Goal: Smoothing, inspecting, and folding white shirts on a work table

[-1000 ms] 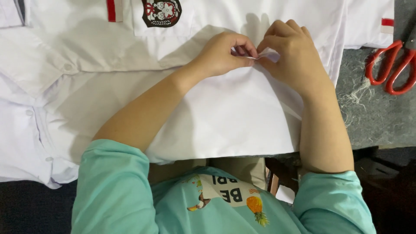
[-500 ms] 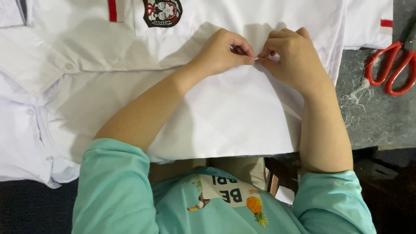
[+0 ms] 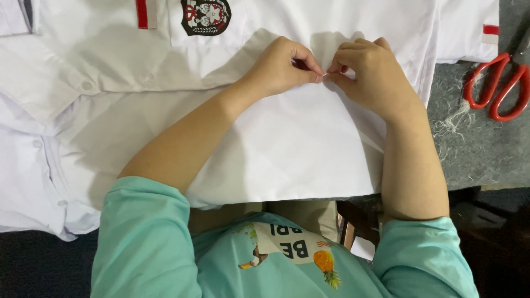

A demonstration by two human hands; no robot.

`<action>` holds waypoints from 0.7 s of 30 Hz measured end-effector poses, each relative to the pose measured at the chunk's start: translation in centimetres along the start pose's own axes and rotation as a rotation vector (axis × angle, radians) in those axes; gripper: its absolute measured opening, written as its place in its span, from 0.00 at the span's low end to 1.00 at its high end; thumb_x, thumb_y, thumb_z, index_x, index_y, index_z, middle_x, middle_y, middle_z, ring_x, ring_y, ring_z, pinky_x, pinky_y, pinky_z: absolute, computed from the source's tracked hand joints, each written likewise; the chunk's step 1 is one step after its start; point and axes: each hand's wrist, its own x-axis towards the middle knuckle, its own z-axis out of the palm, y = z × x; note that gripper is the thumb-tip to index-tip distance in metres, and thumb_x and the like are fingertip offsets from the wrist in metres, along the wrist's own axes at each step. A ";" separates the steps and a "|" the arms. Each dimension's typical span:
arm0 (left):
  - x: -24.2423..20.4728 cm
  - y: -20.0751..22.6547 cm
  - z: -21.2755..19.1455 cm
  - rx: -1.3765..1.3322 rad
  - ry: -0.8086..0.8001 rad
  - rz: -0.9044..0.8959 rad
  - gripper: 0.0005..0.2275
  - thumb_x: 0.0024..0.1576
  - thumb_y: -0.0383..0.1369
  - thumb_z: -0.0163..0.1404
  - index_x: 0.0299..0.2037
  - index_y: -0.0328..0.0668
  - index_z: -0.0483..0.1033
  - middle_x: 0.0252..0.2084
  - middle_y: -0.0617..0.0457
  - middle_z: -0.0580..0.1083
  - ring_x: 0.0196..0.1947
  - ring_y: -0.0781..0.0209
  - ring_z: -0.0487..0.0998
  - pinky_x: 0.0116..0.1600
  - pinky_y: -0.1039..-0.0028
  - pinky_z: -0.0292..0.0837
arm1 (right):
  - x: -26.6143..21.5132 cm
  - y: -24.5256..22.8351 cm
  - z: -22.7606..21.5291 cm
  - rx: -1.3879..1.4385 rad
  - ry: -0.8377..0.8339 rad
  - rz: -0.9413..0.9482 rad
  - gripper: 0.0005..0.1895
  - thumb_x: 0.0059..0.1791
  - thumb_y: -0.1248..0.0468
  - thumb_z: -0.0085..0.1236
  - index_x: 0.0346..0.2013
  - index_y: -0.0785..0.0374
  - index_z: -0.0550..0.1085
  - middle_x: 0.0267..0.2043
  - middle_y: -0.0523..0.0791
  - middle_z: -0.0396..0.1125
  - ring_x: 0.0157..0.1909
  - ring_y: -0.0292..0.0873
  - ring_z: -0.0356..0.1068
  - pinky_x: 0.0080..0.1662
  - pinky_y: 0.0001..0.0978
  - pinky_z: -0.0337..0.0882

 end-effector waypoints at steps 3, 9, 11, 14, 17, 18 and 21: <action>0.3 -0.5 0.2 0.014 0.012 0.009 0.02 0.51 0.30 0.67 0.30 0.51 0.87 0.25 0.64 0.81 0.23 0.79 0.71 0.29 0.86 0.63 | 0.0 0.6 0.5 0.010 0.003 -0.027 0.09 0.51 0.71 0.67 0.30 0.60 0.74 0.31 0.41 0.67 0.39 0.45 0.65 0.46 0.39 0.58; 0.4 -1.8 1.2 0.146 0.090 0.090 0.07 0.48 0.31 0.66 0.29 0.56 0.80 0.29 0.69 0.79 0.27 0.75 0.74 0.35 0.80 0.68 | 0.3 0.8 0.5 0.072 0.006 -0.061 0.07 0.49 0.73 0.65 0.30 0.63 0.75 0.30 0.44 0.69 0.38 0.50 0.67 0.42 0.41 0.65; 0.3 -1.8 1.5 0.150 0.108 0.097 0.07 0.48 0.29 0.64 0.31 0.56 0.79 0.29 0.67 0.79 0.29 0.73 0.75 0.36 0.81 0.70 | 0.3 0.6 0.3 0.093 0.003 -0.057 0.07 0.49 0.74 0.65 0.30 0.65 0.74 0.30 0.46 0.68 0.37 0.50 0.66 0.41 0.40 0.66; 0.2 -1.6 1.8 0.171 0.136 0.081 0.06 0.48 0.29 0.63 0.32 0.55 0.80 0.29 0.65 0.79 0.29 0.73 0.76 0.36 0.80 0.71 | 0.3 0.4 0.1 0.124 -0.012 -0.020 0.05 0.49 0.74 0.64 0.31 0.67 0.75 0.30 0.48 0.68 0.37 0.50 0.66 0.39 0.40 0.65; 0.2 -1.4 1.9 0.203 0.153 0.067 0.04 0.48 0.30 0.63 0.29 0.55 0.82 0.28 0.66 0.80 0.27 0.73 0.76 0.33 0.80 0.70 | 0.3 0.3 0.1 0.133 -0.010 -0.011 0.05 0.49 0.73 0.65 0.33 0.66 0.75 0.31 0.48 0.67 0.37 0.50 0.66 0.38 0.40 0.65; 0.1 -1.4 1.9 0.218 0.162 0.075 0.04 0.48 0.30 0.62 0.28 0.55 0.83 0.27 0.65 0.81 0.27 0.73 0.77 0.32 0.79 0.69 | 0.3 0.3 0.2 0.134 0.001 -0.035 0.06 0.48 0.73 0.67 0.34 0.66 0.75 0.33 0.49 0.67 0.37 0.50 0.66 0.38 0.40 0.65; 0.3 -2.5 2.1 0.204 0.176 0.122 0.04 0.49 0.29 0.63 0.29 0.53 0.83 0.27 0.63 0.79 0.26 0.71 0.75 0.32 0.79 0.69 | 0.4 0.3 0.2 0.119 0.008 -0.058 0.05 0.49 0.72 0.65 0.37 0.65 0.76 0.33 0.48 0.68 0.36 0.50 0.66 0.38 0.40 0.64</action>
